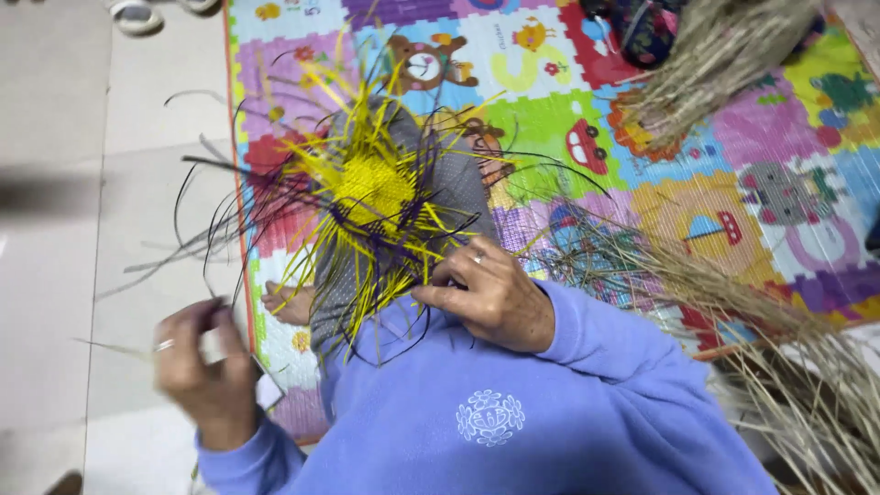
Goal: Weaving a basket using a combination of colored and natural fibers while sitting on the floor.
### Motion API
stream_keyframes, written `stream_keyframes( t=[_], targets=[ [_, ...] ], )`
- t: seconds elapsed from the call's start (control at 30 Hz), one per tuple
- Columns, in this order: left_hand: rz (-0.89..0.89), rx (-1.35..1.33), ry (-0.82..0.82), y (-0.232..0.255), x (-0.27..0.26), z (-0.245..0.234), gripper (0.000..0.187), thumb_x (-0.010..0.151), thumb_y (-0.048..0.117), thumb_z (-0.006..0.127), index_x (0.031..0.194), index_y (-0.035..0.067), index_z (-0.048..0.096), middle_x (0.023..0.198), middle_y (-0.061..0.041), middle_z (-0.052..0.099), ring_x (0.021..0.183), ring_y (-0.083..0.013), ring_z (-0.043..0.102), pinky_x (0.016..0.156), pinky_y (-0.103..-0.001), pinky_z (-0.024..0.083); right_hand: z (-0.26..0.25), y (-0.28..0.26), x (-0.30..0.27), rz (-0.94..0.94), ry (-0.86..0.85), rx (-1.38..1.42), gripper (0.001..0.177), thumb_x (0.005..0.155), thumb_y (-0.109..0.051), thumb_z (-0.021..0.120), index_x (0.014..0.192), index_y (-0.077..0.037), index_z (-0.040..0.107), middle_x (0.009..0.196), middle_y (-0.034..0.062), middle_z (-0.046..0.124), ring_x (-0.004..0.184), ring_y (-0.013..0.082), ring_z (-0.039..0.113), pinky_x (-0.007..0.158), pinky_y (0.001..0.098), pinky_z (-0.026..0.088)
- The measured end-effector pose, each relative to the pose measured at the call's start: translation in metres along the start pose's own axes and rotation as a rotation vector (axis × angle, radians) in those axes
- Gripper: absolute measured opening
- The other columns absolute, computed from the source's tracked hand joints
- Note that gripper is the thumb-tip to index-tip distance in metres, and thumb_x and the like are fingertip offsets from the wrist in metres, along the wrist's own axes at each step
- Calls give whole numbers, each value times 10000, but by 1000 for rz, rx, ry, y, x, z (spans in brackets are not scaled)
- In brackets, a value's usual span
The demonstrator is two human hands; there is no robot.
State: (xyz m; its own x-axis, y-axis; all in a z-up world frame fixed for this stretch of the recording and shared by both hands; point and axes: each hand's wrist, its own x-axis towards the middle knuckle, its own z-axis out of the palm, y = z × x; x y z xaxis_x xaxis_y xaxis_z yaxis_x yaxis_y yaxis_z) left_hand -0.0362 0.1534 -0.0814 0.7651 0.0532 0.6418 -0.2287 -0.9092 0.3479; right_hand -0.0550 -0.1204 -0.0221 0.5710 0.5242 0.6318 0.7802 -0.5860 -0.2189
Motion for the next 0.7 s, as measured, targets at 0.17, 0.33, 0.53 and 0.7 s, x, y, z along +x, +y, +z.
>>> stream_keyframes(
  t=[0.17,0.33,0.53,0.7],
  targets=[
    [460,-646,-352,73,9,-5,214,681,125,664,864,38,596,848,-77,583,730,-208,541,667,-302,433,4,-7,3,-29,-35,92,138,697,-19,559,827,-52,593,777,48,547,627,177,463,636,319,354],
    [535,-736,-221,91,4,18,69,774,86,556,800,22,565,766,-99,554,644,-244,537,605,-328,441,11,-1,-1,-62,25,115,79,722,-35,566,790,-49,604,745,75,560,583,214,492,579,325,389],
    [587,-734,-26,82,6,30,165,796,132,544,650,56,550,625,-86,531,505,-242,506,485,-320,424,-1,29,-15,-48,154,-77,88,765,-7,581,799,-53,647,714,100,579,567,254,528,529,358,411],
    [523,-626,18,43,2,31,164,789,135,573,648,52,565,597,-94,528,486,-253,495,478,-342,416,-51,78,-57,59,236,-387,122,773,89,671,825,-19,691,737,108,592,663,279,538,678,371,415]
  ],
)
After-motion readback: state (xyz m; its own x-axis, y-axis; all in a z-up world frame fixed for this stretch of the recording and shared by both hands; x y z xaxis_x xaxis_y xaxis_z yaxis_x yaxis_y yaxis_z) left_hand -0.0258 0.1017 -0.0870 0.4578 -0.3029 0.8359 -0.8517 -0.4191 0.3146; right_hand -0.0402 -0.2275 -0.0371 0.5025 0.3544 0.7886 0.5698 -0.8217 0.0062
